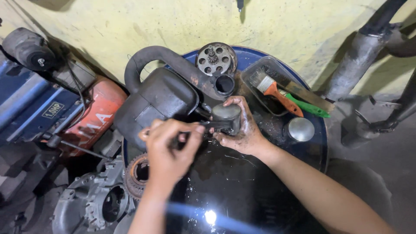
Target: Cleaning carbon deposits from a motorcycle piston using a brush and a scraping tool
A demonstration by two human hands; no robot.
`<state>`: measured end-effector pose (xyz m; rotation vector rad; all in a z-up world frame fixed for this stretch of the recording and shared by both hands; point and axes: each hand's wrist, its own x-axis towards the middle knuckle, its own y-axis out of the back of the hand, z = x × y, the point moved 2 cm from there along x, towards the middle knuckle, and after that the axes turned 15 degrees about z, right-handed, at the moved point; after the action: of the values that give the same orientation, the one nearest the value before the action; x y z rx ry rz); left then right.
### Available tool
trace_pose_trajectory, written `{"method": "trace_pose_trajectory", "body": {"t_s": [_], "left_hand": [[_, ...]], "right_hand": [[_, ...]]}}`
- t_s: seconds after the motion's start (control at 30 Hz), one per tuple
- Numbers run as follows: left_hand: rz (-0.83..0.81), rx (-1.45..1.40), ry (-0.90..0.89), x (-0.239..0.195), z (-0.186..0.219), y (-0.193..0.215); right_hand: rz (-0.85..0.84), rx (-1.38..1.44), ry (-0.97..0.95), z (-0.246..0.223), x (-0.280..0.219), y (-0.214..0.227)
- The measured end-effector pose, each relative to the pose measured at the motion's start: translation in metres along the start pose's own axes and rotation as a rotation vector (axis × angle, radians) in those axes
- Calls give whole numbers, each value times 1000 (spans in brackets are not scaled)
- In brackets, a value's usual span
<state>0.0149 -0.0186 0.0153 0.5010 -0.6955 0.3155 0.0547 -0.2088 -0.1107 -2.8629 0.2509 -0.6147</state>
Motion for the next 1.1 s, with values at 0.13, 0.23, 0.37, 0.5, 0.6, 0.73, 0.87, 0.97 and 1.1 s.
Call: {"method": "trace_pose_trajectory", "body": {"t_s": [0.13,0.23,0.37,0.5,0.6,0.73,0.87,0.97,1.1], "left_hand": [[28,68,-37,-6,-36,7],[43,38,-26,-7,-14,-3],[22,21,-28,-11,-3,-11],[23,46,28,-12,-41,2],[24,26,39,-14,-52,2],[13,0,41,-12,-6,-12],[8,-4,-21,-9,-14,-3],[35,28,-31,-5,-33,3],[70,1,-47,-9,-17,-4]], "right_hand": [[19,38,-19,7,-5,-7],[27,-20,39,14,4,4],[18,-64,17,12,-3,0],[-39,144,-94,4,-3,-4],[-111,337,-141,12,-3,-3],[-96,193,-73,14,8,8],[-116,115,-19,22,-2,7],[-166,285,-60,22,4,5],[-186,345,-58,23,10,10]]}}
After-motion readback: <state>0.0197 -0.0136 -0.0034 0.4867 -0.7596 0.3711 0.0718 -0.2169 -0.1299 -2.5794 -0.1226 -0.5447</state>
